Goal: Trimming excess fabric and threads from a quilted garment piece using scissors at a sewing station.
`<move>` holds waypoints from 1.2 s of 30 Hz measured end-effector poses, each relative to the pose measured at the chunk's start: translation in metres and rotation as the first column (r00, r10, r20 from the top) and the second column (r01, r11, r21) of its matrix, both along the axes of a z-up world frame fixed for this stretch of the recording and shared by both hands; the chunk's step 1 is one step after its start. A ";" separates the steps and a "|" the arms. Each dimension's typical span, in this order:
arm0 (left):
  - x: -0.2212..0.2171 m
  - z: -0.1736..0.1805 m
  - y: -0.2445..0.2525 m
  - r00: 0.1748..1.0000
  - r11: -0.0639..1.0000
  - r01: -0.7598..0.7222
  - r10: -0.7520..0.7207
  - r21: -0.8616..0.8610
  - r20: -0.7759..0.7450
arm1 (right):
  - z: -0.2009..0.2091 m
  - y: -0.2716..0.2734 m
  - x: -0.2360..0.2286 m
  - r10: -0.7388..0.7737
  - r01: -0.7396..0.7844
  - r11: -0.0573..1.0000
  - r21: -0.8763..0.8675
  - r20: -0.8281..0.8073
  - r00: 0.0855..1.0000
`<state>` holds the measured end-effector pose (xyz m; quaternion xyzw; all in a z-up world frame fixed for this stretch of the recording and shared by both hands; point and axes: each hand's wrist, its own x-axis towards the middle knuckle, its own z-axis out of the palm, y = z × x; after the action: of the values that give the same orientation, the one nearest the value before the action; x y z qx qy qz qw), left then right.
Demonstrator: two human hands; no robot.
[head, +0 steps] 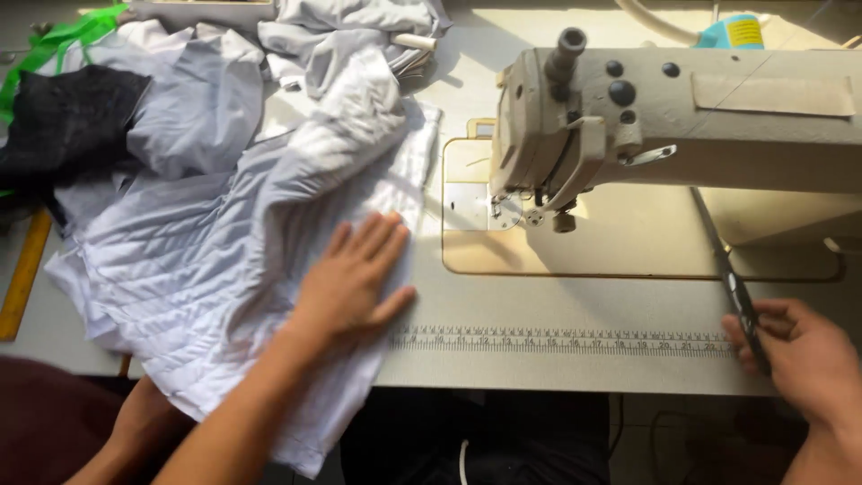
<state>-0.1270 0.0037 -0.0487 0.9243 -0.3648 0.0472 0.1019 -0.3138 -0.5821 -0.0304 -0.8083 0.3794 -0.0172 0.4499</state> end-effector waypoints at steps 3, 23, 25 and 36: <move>-0.061 0.001 -0.026 0.990 0.996 -0.085 0.080 0.040 0.113 | 0.014 0.003 0.029 0.071 -0.105 0.967 -0.232 -0.152 0.986; 0.058 0.067 -0.086 0.845 0.997 0.015 0.028 0.076 -0.533 | -0.005 0.229 -0.109 0.296 -0.205 0.932 0.298 -0.301 0.907; 0.064 0.069 -0.077 0.811 0.999 -0.005 -0.015 -0.033 -0.585 | 0.022 0.252 -0.089 0.312 -0.235 0.943 0.236 -0.379 0.871; 0.068 0.063 -0.067 0.726 0.975 -0.098 -0.068 -0.200 -0.684 | 0.052 0.276 -0.063 0.383 -0.484 0.870 -0.088 -0.497 0.779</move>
<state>-0.0593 -0.0628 0.0140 0.8614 -0.2858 -0.2568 0.3321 -0.3766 -0.3064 0.0213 -0.8970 0.2741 0.2411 0.2494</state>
